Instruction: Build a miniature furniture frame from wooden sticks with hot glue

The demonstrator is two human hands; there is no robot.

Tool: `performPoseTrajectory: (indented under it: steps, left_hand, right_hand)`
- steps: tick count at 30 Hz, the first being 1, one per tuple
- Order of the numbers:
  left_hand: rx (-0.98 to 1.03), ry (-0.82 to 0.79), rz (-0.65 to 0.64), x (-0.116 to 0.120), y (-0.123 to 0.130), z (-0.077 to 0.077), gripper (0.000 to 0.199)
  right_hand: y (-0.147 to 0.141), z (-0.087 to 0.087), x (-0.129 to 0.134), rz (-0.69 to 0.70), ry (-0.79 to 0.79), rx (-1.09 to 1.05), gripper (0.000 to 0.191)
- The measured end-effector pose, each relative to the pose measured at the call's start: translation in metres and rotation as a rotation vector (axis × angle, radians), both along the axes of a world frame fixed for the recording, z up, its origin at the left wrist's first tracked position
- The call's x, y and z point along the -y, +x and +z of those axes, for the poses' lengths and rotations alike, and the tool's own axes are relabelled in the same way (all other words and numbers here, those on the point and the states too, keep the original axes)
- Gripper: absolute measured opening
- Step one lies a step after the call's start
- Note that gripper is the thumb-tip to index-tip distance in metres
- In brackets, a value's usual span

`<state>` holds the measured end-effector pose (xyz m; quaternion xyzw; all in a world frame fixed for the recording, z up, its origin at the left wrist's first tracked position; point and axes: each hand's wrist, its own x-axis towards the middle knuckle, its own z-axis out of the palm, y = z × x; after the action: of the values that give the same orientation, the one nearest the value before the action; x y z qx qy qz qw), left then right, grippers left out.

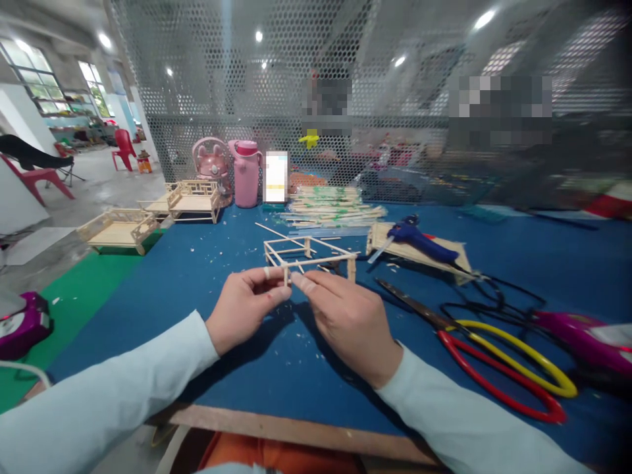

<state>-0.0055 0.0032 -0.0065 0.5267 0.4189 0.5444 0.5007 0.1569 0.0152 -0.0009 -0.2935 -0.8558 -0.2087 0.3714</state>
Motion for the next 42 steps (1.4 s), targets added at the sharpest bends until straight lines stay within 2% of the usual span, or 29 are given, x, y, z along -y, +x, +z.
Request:
performPoseTrajectory:
  steps: [9,19,27,31,35,42]
  left_hand:
    - [0.030,-0.035,0.019,0.0017,0.0012,0.0014,0.025]
    - [-0.039,-0.010,0.048,0.0019,0.0011,0.0015,0.026]
    - [-0.001,-0.002,0.028,0.0000,0.0013,-0.0036,0.028]
    - [-0.038,-0.015,0.029,0.0019,0.0005,-0.0017,0.036]
    - [-0.044,-0.013,0.007,0.0032,0.0006,0.0006,0.032]
    - [0.017,-0.040,-0.007,0.0005,0.0009,0.0048,0.026]
  right_hand:
    - [-0.0008,-0.0022,-0.0010,-0.001,0.027,-0.014,0.030]
    - [-0.0017,-0.0042,0.0013,0.050,0.048,-0.075,0.023]
    - [-0.0019,-0.0040,0.0024,0.043,0.071,-0.067,0.021]
    - [-0.0019,-0.0047,0.0028,0.045,0.049,-0.075,0.020]
    - [-0.0021,-0.0048,0.0024,0.050,0.036,-0.084,0.020]
    - [0.0005,-0.0048,0.0076,0.058,0.018,-0.080,0.032]
